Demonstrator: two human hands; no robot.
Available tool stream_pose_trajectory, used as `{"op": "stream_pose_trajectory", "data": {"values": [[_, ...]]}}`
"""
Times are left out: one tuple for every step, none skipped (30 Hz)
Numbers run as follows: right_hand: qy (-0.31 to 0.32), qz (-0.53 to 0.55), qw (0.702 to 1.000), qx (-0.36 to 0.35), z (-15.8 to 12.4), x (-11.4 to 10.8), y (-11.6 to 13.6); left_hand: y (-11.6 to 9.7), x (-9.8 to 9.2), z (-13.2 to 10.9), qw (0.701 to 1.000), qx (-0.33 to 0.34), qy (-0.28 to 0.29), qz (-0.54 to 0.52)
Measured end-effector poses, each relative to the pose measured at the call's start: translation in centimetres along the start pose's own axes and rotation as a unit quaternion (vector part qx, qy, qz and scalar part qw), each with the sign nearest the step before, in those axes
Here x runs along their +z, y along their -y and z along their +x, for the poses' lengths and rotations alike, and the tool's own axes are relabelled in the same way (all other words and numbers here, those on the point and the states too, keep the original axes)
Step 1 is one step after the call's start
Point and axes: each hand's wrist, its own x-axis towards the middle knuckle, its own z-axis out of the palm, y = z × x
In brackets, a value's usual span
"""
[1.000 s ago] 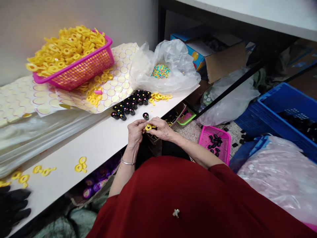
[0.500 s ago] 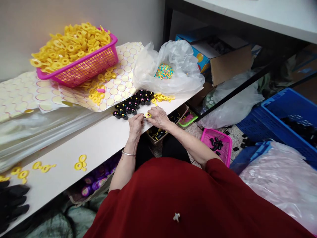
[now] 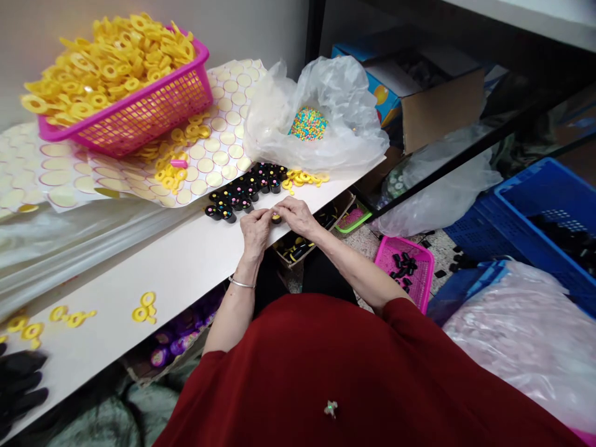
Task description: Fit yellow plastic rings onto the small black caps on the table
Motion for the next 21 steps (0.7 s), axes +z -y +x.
{"op": "stream_pose_trajectory", "data": {"values": [[-0.016,0.057,0.998,0.017,0.2,0.4,-0.4,0.0,0.0,0.0,1.000,-0.001,-0.003,0.002],[-0.031,0.106,0.993,0.037,0.4,0.8,-0.7,-0.1,0.1,0.0,1.000,-0.002,-0.006,0.001],[-0.043,0.145,0.987,0.059,0.6,1.2,-0.9,-0.1,0.2,0.0,1.000,-0.004,-0.008,-0.003],[-0.052,0.175,0.980,0.080,0.7,1.6,-1.1,-0.2,0.3,0.0,1.000,-0.008,-0.010,-0.008],[-0.060,0.199,0.973,0.101,0.9,2.0,-1.2,-0.3,0.4,0.0,1.000,-0.017,-0.012,-0.014],[-0.066,0.217,0.967,0.118,0.9,2.3,-1.3,-0.5,0.6,0.0,0.999,-0.030,-0.014,-0.023],[-0.071,0.231,0.961,0.132,1.0,2.6,-1.3,-0.6,0.7,-0.1,0.998,-0.043,-0.017,-0.032],[-0.074,0.242,0.957,0.142,0.9,2.7,-1.2,-0.8,0.9,-0.2,0.997,-0.056,-0.020,-0.042],[-0.076,0.250,0.953,0.151,0.8,2.8,-1.1,-0.9,1.1,-0.4,0.996,-0.065,-0.023,-0.052],[-0.077,0.258,0.950,0.161,0.7,2.8,-0.9,-1.0,1.2,-0.6,0.995,-0.070,-0.026,-0.061],[-0.075,0.265,0.946,0.172,0.5,2.7,-0.7,-1.1,1.4,-0.8,0.995,-0.072,-0.029,-0.070],[-0.071,0.273,0.941,0.187,0.4,2.6,-0.5,-1.1,1.5,-1.0,0.994,-0.073,-0.031,-0.077],[-0.067,0.283,0.935,0.206,0.2,2.5,-0.2,-1.0,1.6,-1.2,0.993,-0.076,-0.036,-0.085],[-0.059,0.294,0.927,0.224,0.1,2.3,0.0,-0.9,1.6,-1.3,0.992,-0.079,-0.039,-0.091],[-0.049,0.307,0.920,0.241,0.0,2.2,0.2,-0.7,1.7,-1.3,0.991,-0.083,-0.041,-0.095],[-0.040,0.319,0.912,0.254,0.0,2.2,0.3,-0.4,1.8,-1.3,0.991,-0.087,-0.042,-0.096],[-0.034,0.328,0.907,0.263,0.0,2.2,0.4,0.0,1.8,-1.2,0.991,-0.088,-0.041,-0.092],[-0.034,0.335,0.903,0.267,0.0,2.2,0.4,0.3,1.9,-1.1,0.992,-0.086,-0.040,-0.086],[-0.038,0.337,0.902,0.268,0.1,2.3,0.5,0.6,1.9,-1.0,0.993,-0.081,-0.041,-0.076],[-0.046,0.338,0.901,0.268,0.1,2.5,0.5,0.9,1.9,-0.9,0.994,-0.074,-0.041,-0.066],[-0.057,0.336,0.902,0.267,0.1,2.6,0.4,1.1,1.9,-0.8,0.995,-0.066,-0.042,-0.056]]}}
